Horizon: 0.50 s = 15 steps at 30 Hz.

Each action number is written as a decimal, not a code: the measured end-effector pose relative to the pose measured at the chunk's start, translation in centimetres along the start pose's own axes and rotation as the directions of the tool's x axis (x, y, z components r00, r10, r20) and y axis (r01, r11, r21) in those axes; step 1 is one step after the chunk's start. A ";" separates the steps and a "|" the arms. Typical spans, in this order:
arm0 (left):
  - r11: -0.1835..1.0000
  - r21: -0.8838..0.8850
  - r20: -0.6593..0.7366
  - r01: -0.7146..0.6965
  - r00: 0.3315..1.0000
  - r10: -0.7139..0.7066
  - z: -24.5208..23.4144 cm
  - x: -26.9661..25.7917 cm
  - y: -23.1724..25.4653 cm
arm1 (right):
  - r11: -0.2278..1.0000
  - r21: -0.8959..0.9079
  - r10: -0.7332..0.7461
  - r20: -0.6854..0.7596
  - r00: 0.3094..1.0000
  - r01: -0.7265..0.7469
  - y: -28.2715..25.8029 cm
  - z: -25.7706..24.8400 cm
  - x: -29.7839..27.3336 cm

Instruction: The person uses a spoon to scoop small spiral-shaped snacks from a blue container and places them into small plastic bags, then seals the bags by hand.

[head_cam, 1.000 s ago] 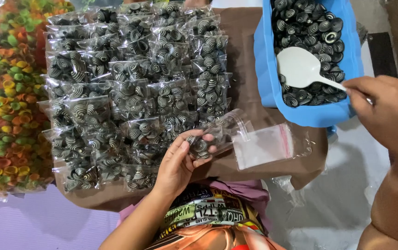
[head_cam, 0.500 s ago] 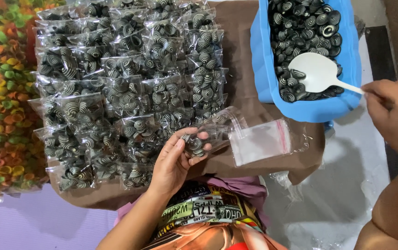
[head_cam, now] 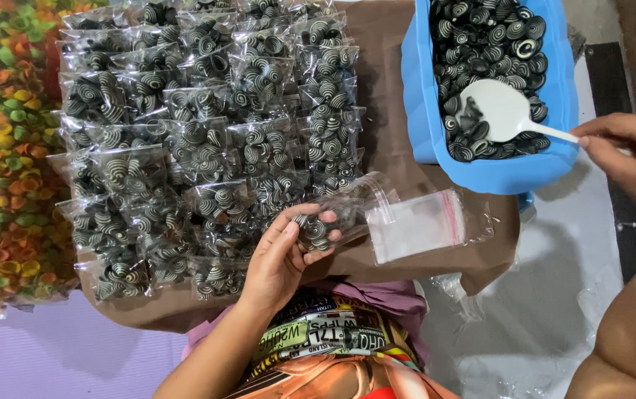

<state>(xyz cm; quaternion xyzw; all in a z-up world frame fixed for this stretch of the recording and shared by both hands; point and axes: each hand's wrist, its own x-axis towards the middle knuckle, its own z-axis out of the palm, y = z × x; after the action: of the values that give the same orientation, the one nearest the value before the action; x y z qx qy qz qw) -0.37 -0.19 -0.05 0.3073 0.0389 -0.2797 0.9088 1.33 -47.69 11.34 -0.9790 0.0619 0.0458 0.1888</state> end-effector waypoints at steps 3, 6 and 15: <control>1.000 -0.012 0.001 0.000 1.000 0.000 0.0 0.0 0.0 | 0.999 0.024 -0.021 0.000 1.000 0.021 2.7 0.3 0.3; 1.000 -0.011 -0.013 0.005 1.000 -0.005 0.0 0.1 -0.1 | 0.998 0.053 -0.030 -0.009 1.000 0.030 4.8 0.8 0.4; 1.000 0.002 -0.012 0.013 1.000 -0.013 0.3 0.2 -0.3 | 0.990 0.137 0.013 0.040 0.999 -0.019 0.5 0.7 0.2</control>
<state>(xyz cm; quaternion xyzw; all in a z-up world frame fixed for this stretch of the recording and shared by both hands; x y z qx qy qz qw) -0.39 -0.64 0.00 0.3097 0.0461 -0.2839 0.9063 1.46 -47.90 10.51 -0.9621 0.0691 0.0618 0.2566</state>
